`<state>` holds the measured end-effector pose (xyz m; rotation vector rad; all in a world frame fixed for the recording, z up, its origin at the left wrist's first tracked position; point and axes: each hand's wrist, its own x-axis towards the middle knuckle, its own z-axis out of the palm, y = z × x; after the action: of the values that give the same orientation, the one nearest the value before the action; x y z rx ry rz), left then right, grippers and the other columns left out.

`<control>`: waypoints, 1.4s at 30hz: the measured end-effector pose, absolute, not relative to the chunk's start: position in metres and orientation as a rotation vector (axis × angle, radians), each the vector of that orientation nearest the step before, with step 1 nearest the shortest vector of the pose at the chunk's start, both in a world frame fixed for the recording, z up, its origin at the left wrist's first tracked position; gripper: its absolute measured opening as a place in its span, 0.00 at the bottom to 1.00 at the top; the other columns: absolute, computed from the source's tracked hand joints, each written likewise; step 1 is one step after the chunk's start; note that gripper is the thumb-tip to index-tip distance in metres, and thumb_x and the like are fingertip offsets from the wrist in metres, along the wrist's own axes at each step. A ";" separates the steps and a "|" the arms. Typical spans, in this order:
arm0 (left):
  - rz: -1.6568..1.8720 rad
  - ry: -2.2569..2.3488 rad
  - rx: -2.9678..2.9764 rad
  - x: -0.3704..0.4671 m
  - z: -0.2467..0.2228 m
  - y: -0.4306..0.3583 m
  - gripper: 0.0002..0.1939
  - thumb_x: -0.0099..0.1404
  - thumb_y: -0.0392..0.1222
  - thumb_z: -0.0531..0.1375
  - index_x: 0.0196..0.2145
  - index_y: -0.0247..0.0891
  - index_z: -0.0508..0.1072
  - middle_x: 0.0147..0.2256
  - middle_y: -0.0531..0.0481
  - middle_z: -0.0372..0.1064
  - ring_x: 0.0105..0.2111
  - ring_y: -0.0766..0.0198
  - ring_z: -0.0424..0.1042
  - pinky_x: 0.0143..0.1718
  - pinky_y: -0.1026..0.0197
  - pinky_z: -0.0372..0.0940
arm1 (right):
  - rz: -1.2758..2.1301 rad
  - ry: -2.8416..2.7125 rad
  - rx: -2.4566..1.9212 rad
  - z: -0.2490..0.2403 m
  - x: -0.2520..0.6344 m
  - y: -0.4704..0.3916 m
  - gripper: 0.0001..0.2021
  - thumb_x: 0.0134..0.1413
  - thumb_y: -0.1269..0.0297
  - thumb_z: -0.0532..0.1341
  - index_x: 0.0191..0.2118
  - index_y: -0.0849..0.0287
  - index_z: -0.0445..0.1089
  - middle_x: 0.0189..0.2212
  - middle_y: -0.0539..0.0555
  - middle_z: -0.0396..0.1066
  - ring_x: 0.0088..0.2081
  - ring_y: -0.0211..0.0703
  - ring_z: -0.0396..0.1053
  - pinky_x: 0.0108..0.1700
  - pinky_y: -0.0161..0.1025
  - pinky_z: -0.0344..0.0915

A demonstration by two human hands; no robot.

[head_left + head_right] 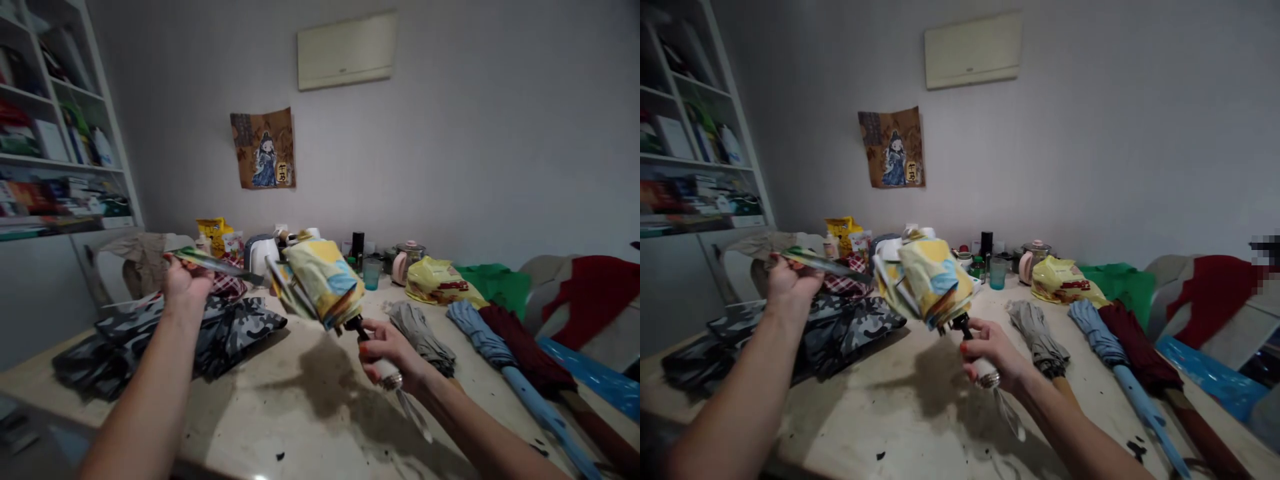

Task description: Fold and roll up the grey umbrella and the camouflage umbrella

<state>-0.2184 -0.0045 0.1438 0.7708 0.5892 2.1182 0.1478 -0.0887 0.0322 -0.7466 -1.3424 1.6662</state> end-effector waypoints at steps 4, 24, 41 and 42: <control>2.063 0.669 0.588 -0.218 0.118 -0.012 0.24 0.77 0.45 0.36 0.23 0.37 0.49 0.13 0.61 0.47 0.13 0.77 0.50 0.21 0.75 0.57 | 1.552 -1.200 -0.442 0.051 0.153 -0.095 0.21 0.39 0.60 0.71 0.35 0.57 0.60 0.14 0.39 0.53 0.12 0.30 0.54 0.14 0.28 0.56; 1.538 0.396 0.624 -0.042 0.162 -0.057 0.12 0.71 0.38 0.54 0.29 0.33 0.68 0.21 0.52 0.64 0.14 0.75 0.60 0.17 0.73 0.60 | 1.834 -1.271 -0.503 0.102 0.086 -0.144 0.15 0.39 0.62 0.68 0.33 0.65 0.68 0.13 0.46 0.61 0.16 0.37 0.64 0.16 0.32 0.64; 1.438 0.118 0.880 -0.052 0.184 -0.091 0.26 0.73 0.54 0.44 0.33 0.35 0.73 0.29 0.45 0.73 0.28 0.64 0.74 0.31 0.62 0.70 | 1.755 -1.377 0.029 0.133 0.063 -0.151 0.16 0.47 0.55 0.68 0.33 0.61 0.65 0.15 0.42 0.57 0.14 0.36 0.64 0.15 0.32 0.62; 1.477 0.042 0.897 -0.057 0.191 -0.094 0.26 0.74 0.54 0.42 0.34 0.35 0.74 0.30 0.45 0.74 0.29 0.64 0.75 0.31 0.63 0.71 | 1.818 -1.323 0.081 0.134 0.062 -0.152 0.16 0.47 0.57 0.68 0.34 0.62 0.66 0.15 0.41 0.57 0.14 0.35 0.63 0.15 0.32 0.62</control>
<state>-0.0569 -0.0935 0.1913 0.8969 0.0417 1.4773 0.0617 -0.1522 0.1338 0.0810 -1.3228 1.8175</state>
